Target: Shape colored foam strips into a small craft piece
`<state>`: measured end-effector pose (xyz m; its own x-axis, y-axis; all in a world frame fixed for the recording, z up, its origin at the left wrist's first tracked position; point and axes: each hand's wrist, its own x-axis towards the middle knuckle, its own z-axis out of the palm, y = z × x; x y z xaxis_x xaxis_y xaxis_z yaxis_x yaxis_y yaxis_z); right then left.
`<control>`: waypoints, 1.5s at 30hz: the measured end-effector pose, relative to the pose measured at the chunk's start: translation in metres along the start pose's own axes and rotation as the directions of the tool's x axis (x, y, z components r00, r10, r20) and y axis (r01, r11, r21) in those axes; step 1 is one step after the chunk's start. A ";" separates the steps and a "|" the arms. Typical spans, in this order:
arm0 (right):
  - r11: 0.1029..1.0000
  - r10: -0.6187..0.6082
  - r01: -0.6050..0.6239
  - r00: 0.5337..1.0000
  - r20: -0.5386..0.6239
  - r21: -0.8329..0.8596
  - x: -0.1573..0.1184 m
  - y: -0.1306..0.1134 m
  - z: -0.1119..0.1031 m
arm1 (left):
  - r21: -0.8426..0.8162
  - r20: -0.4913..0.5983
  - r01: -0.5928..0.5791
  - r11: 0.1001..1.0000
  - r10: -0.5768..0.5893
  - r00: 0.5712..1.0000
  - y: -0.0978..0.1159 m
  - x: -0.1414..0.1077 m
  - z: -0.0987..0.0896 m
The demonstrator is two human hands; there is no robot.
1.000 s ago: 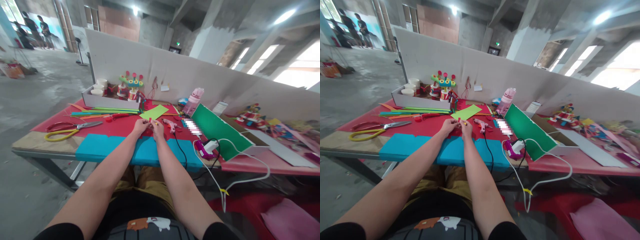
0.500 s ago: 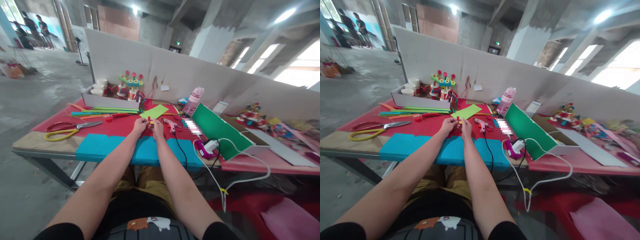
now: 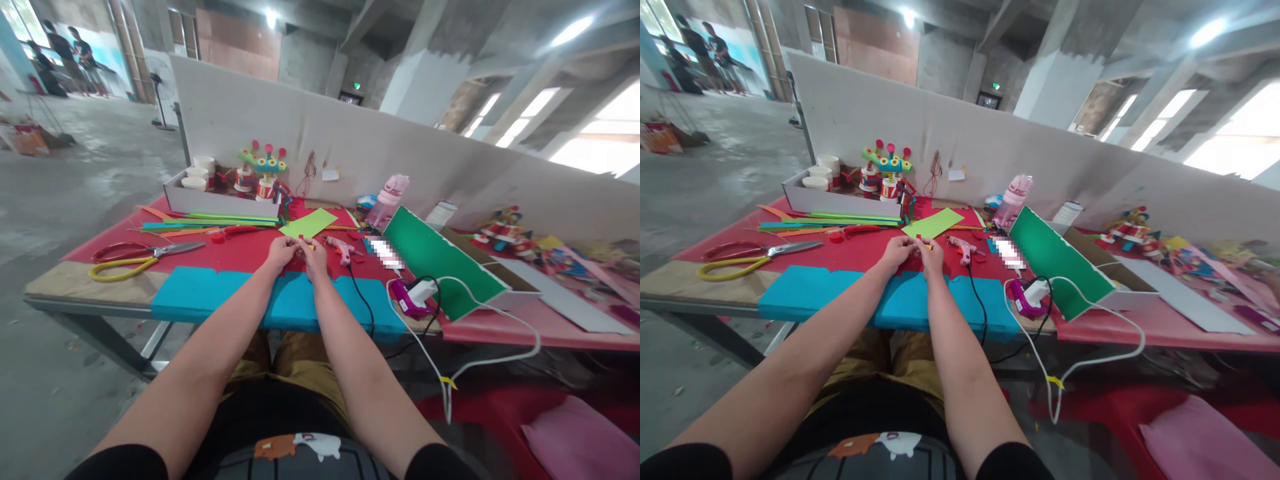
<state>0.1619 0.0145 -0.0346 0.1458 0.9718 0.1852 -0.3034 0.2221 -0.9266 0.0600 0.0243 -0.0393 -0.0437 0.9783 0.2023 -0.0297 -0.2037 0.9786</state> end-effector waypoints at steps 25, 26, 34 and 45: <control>0.995 -0.059 0.047 0.990 -0.130 -0.089 -0.002 -0.004 0.000 | 0.124 0.027 -0.033 0.992 0.030 0.999 0.007 -0.006 0.001; 0.996 -0.057 0.047 0.990 -0.130 -0.081 -0.002 -0.004 0.000 | 0.121 0.018 -0.031 0.992 0.029 0.999 0.008 -0.006 0.001; 1.000 0.000 -0.001 0.990 -0.138 -0.010 0.000 -0.004 0.000 | 0.066 -0.078 -0.014 0.998 0.020 0.997 0.009 -0.006 0.000; 0.997 0.001 -0.004 0.999 -0.048 -0.079 0.001 0.000 -0.002 | 0.069 -0.031 0.014 0.998 -0.012 0.999 0.007 -0.005 0.000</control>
<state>0.1637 0.0154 -0.0345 0.1905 0.9671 0.1688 -0.2290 0.2109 -0.9503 0.0604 0.0183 -0.0330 -0.0747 0.9791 0.1890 0.0382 -0.1866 0.9817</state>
